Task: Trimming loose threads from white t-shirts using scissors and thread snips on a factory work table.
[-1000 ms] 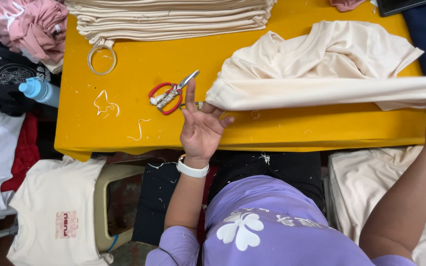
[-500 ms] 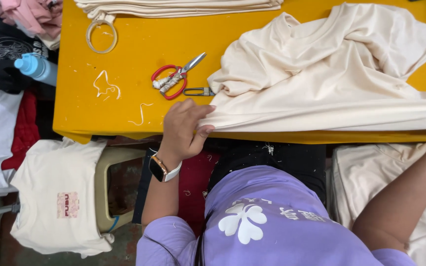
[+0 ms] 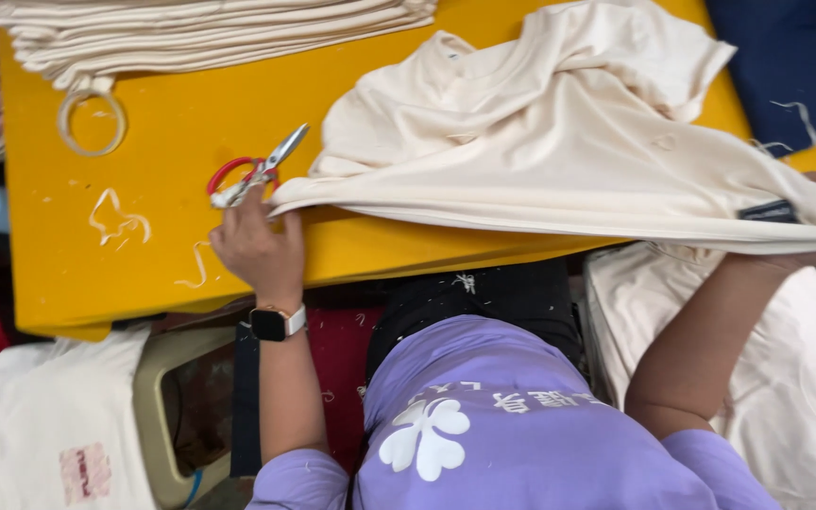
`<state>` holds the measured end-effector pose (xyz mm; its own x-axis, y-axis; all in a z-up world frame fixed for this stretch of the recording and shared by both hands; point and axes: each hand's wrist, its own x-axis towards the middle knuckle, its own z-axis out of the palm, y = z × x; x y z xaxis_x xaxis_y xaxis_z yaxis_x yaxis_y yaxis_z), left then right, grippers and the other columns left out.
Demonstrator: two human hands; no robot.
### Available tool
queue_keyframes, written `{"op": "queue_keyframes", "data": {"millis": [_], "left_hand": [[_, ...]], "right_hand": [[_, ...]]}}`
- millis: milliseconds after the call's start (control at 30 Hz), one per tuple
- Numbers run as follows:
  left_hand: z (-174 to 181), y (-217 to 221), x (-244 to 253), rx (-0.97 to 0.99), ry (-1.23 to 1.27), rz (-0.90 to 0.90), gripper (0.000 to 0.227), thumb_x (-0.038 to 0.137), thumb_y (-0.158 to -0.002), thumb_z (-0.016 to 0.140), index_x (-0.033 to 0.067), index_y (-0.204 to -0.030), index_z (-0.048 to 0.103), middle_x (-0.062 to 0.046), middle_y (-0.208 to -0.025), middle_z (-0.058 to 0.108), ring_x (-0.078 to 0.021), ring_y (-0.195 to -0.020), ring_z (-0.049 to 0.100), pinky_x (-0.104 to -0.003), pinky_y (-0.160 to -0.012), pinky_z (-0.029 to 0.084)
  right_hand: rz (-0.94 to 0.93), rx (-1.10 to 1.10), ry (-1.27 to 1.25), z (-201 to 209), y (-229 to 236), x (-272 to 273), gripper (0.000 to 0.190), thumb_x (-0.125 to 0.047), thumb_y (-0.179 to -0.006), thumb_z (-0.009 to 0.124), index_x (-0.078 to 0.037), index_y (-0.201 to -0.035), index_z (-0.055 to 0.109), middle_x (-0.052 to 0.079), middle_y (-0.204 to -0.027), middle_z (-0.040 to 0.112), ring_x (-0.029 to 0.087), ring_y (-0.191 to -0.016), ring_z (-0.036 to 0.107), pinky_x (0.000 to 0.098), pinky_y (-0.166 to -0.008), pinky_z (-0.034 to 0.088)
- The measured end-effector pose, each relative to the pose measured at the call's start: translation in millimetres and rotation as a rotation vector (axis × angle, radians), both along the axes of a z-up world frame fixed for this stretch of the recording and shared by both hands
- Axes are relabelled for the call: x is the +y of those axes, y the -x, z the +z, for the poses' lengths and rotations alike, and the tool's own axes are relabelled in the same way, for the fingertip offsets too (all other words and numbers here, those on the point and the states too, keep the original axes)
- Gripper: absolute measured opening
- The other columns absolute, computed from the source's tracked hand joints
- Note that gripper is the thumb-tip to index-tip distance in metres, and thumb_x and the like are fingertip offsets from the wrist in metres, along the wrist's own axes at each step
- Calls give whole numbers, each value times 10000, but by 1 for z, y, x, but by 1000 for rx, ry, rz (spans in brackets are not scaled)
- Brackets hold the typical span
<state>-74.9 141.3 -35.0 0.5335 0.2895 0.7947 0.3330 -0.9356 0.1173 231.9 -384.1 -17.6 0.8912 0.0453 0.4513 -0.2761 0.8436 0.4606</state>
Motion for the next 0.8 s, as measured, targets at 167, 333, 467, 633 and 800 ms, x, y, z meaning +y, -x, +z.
{"op": "queue_keyframes", "data": {"millis": [167,333,467,633,800], "left_hand": [[4,-15,3,64,221,151,211,176,-942,645,103,-1135,685,-98,-949,737,-366,-876,636,-473,-713,374],[6,-20,18,98,326,81,246,115,-919,673,77,-1162,667,-33,-923,715,-350,-929,659,-486,-703,369],[8,-18,37,166,762,-49,327,81,-848,675,99,-1172,630,-15,-852,675,-250,-772,627,-393,-726,449],[26,-22,43,139,1155,-214,344,85,-901,768,114,-1209,620,0,-897,617,-84,-801,559,-232,-750,459],[38,-23,75,-10,1645,-627,350,78,-774,768,138,-1093,636,10,-1055,691,-45,-721,609,-154,-551,453]], "right_hand": [[-69,-225,235,66,49,54,437,-132,-884,533,-229,-537,286,-105,-464,218,32,-396,200,236,-422,197],[-22,-257,366,81,58,65,494,-450,-895,476,-209,-538,235,-65,-457,203,84,-404,181,292,-435,170],[-96,-83,524,61,48,53,555,-415,-973,376,-141,-497,297,-30,-439,220,111,-425,197,295,-439,148],[-36,17,775,41,38,34,533,-342,-1025,471,-139,-567,287,-27,-514,221,119,-498,190,294,-526,186],[137,-77,1141,-23,0,-38,262,-227,-1067,614,-77,-1275,562,-23,-849,568,111,-742,566,260,-719,487]]}}
